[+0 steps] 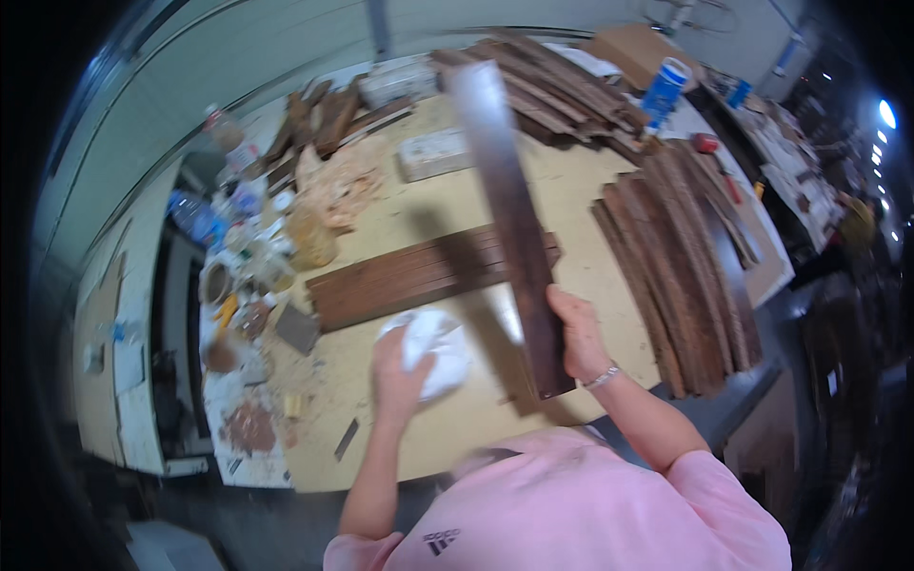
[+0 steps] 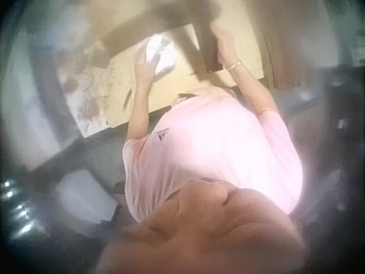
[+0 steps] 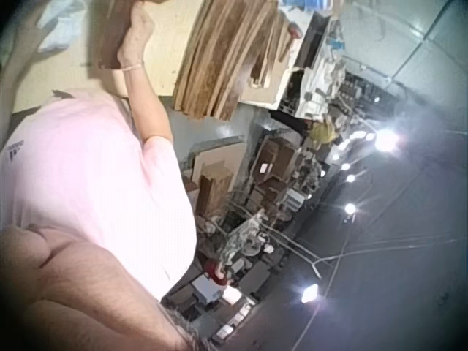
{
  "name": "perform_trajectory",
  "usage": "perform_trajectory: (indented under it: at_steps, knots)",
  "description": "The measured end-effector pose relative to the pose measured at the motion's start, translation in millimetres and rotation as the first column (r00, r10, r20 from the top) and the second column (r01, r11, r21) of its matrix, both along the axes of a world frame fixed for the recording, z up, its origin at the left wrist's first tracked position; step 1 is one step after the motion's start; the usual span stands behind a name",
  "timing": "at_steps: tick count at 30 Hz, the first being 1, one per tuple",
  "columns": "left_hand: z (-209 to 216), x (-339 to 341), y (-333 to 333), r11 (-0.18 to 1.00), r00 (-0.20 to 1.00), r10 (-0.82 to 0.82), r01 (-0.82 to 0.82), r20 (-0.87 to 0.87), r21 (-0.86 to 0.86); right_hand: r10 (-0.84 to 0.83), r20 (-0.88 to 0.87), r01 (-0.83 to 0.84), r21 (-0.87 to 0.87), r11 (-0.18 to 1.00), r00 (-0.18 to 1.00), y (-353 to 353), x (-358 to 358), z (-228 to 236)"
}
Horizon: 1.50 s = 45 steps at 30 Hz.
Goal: The person picks up dark wood planks from a stack, wipes them with a white cloth, and applies a substance from a bottle using a sponge to clean or finish the surfaces.
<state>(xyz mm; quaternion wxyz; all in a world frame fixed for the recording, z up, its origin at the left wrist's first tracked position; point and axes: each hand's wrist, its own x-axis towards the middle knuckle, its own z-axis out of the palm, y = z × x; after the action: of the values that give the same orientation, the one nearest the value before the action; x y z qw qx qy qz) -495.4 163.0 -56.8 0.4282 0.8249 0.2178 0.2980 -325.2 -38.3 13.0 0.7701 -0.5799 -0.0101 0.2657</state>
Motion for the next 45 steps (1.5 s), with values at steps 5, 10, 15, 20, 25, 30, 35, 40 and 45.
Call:
perform_trajectory:
  at_steps: [5,10,15,20,25,30,35,40,45]
  knots:
    - [-1,-53,21,0.958,0.971,0.234,-0.239,-0.049,-0.158,0.010,0.142,-0.035,0.171,0.985,0.990,-19,10,-3]
    - [-35,-161,104,0.718,0.716,0.691,-0.696,-0.094,-0.024,-0.080,0.178,0.071,0.058,0.996,0.981,-10,-3,13]
    - [-30,-198,118,0.696,0.680,0.691,-0.532,-0.247,0.482,0.068,0.185,-0.049,-0.109,0.993,0.980,-36,0,-10]
    - [-68,-191,121,0.675,0.677,0.692,-0.485,-0.251,0.555,0.203,0.186,-0.125,-0.360,0.925,0.961,-34,-12,-4]
    - [-59,-183,117,0.699,0.613,0.712,-0.573,-0.342,0.428,0.285,0.209,-0.167,-0.449,0.878,0.936,-47,-15,-12]
    - [-54,-162,116,0.753,0.726,0.658,-0.639,-0.202,0.156,0.299,0.108,-0.217,-0.471,0.855,0.948,-66,-21,-10]
    - [6,-60,40,0.920,0.932,0.363,-0.358,0.003,-0.160,0.313,0.052,-0.240,-0.528,0.815,0.948,-83,-26,-16]
    - [72,15,26,0.983,0.974,0.184,-0.184,0.132,-0.012,0.373,0.026,-0.305,-0.525,0.795,0.927,-96,-31,-4]
    - [70,64,48,0.966,0.925,0.251,-0.220,0.287,-0.135,0.408,0.052,-0.333,-0.490,0.806,0.911,-101,-41,5]
